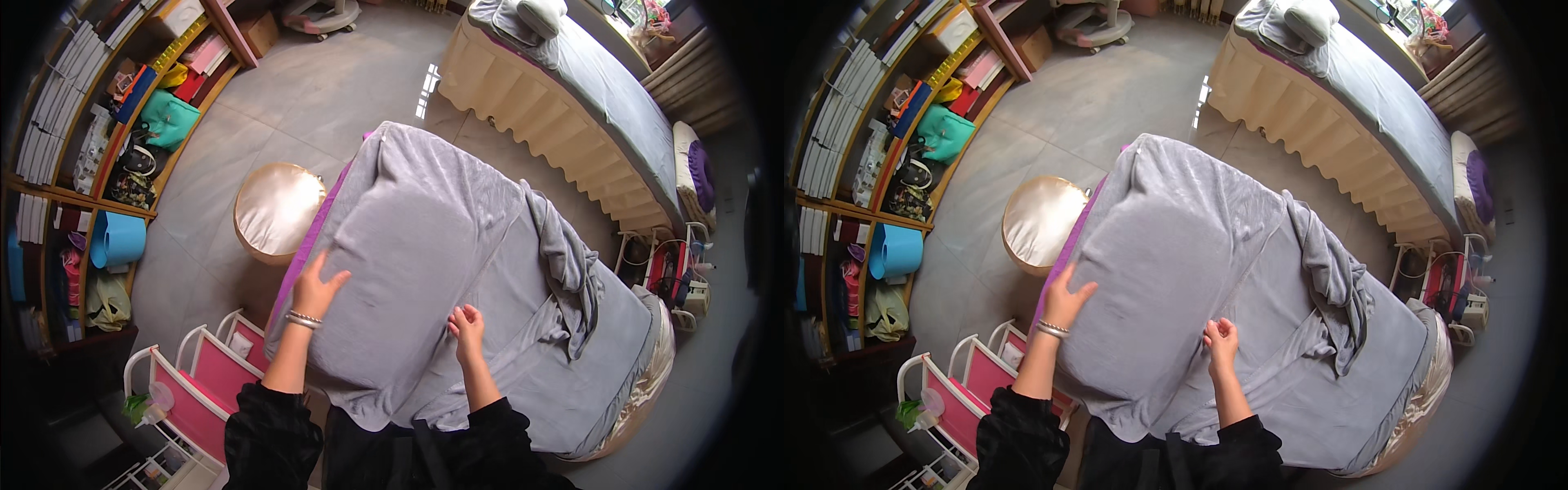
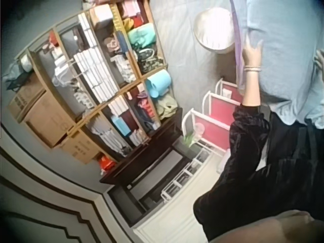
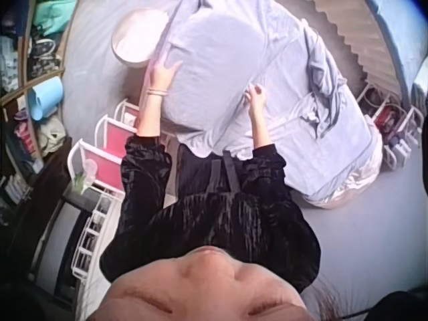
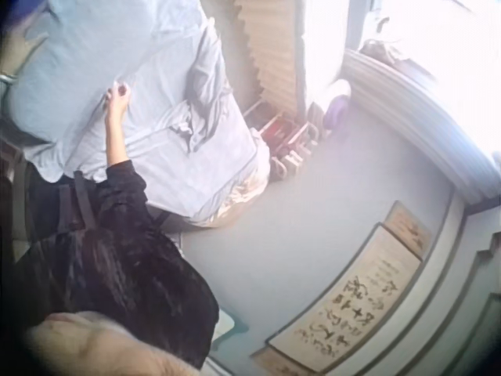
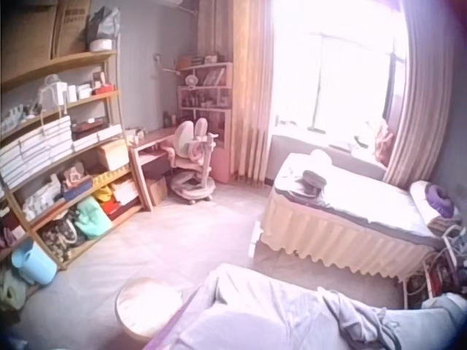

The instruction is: The person walks through the house, fills two purple bowls with water in the bathroom, and wipes a pink tray with a cloth. They then fold a gray blanket on a bed and place the tray on the bed.

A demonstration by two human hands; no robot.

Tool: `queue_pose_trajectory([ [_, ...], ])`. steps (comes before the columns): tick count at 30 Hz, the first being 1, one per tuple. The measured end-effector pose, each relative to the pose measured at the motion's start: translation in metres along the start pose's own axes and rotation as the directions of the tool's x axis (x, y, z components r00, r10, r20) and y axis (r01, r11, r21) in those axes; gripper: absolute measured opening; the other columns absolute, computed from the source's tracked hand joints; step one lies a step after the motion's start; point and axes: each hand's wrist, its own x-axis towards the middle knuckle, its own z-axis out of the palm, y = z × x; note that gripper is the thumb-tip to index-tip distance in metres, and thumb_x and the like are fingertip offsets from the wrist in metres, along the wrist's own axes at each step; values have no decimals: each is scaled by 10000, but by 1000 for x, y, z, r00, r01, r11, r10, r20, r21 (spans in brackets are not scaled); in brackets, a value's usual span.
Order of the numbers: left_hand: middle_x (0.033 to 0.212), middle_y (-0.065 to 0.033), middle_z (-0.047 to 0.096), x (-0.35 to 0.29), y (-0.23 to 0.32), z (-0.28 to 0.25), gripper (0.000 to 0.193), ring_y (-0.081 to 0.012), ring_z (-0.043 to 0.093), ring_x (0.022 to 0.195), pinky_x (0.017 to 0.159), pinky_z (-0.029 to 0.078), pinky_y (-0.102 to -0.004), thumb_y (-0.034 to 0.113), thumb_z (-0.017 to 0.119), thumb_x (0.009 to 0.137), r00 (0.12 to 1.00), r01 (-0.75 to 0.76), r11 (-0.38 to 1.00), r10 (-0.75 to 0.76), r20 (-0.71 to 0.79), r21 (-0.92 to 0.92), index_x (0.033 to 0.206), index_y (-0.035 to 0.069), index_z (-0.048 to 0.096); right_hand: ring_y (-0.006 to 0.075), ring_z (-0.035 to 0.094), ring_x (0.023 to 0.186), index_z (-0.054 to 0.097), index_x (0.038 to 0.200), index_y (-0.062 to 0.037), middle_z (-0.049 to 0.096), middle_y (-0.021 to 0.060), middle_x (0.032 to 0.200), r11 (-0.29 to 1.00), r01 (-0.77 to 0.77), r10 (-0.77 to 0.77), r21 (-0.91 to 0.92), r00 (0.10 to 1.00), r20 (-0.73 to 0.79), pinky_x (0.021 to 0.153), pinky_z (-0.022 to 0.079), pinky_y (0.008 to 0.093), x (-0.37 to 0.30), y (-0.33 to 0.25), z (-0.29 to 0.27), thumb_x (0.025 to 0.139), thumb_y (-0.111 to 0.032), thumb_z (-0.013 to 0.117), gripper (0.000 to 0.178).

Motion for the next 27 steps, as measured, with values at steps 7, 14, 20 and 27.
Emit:
queue_pose_trajectory([
  [7, 1014, -178, 582, -4, -43, 51, 321, -345, 557, 911, 732, 459, -388, 264, 590, 808, 992, 115, 981, -122, 36, 159, 1054, 59, 582, 99, 500, 676, 516, 1009, -21, 532, 27, 810, 917, 241, -229, -316, 970, 75, 530, 380, 206, 15, 13, -10, 761, -241, 660, 362],
  [14, 568, -30, 538, 5, -84, 20, 334, -97, 491, 492, 490, 414, -257, 321, 587, 830, 914, 375, 869, -405, -29, -322, 671, 38, 509, 185, 502, 675, 495, 1001, 20, 523, 96, 791, 659, 416, -343, -627, 908, 242, 599, 431, 301, 32, -2, -8, 713, -257, 696, 447],
  [20, 643, -2, 568, -77, -91, -28, 276, -50, 472, 600, 554, 405, -219, 268, 715, 717, 818, 417, 901, -314, 482, -121, 731, 30, 576, 274, 566, 840, 496, 1042, 14, 555, 166, 945, 346, 769, -722, -538, 584, 370, 706, 454, 359, 35, -144, 77, 713, -110, 666, 390],
  [27, 594, -40, 489, -151, -102, -64, 380, -163, 472, 624, 566, 381, -294, 261, 771, 601, 919, 87, 996, -94, 382, 36, 595, -3, 497, 341, 589, 840, 590, 832, -8, 607, 206, 843, 187, 739, -561, -647, 621, 547, 734, 462, 392, 111, -175, 240, 717, -235, 657, 262],
])
